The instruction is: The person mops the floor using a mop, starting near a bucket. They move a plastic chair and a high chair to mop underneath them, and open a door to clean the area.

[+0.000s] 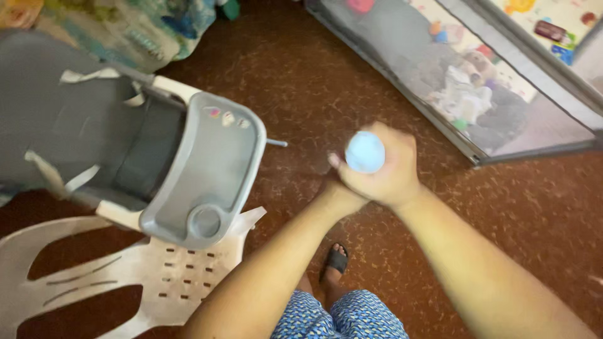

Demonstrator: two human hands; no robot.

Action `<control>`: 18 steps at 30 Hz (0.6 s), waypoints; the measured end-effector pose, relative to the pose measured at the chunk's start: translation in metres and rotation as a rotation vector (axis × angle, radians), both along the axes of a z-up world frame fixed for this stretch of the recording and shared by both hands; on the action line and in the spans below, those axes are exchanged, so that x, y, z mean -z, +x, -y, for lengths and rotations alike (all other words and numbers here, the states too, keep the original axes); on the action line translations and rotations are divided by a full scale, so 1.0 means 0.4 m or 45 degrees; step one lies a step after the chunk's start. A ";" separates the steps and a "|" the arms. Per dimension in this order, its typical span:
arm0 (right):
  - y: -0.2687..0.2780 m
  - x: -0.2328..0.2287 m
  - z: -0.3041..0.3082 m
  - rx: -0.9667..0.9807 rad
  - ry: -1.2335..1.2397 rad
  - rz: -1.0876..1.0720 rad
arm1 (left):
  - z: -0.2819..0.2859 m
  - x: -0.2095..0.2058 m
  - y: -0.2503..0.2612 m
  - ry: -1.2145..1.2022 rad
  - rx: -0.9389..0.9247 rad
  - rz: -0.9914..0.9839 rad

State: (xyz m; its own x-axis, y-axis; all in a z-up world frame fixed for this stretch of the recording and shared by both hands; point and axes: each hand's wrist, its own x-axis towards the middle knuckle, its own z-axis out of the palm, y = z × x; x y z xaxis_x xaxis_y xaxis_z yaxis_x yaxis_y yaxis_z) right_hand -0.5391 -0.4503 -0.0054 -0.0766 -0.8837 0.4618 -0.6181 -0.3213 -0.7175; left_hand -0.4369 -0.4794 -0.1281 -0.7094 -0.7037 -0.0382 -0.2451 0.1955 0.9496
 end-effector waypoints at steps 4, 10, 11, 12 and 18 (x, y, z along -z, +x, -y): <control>-0.030 -0.100 -0.147 -0.191 -0.126 -0.002 | -0.072 -0.026 -0.025 0.015 0.067 -0.184; -0.021 -0.149 -0.401 0.067 -0.098 0.272 | -0.190 -0.046 -0.098 -0.485 0.129 -0.387; -0.019 -0.135 -0.436 0.121 -0.113 0.288 | -0.205 -0.041 -0.118 -0.535 0.140 -0.405; -0.022 -0.113 -0.464 0.176 -0.129 0.304 | -0.222 -0.032 -0.136 -0.571 0.169 -0.417; -0.088 0.064 -0.491 0.005 -0.111 0.099 | -0.238 0.131 -0.207 0.749 0.009 -0.462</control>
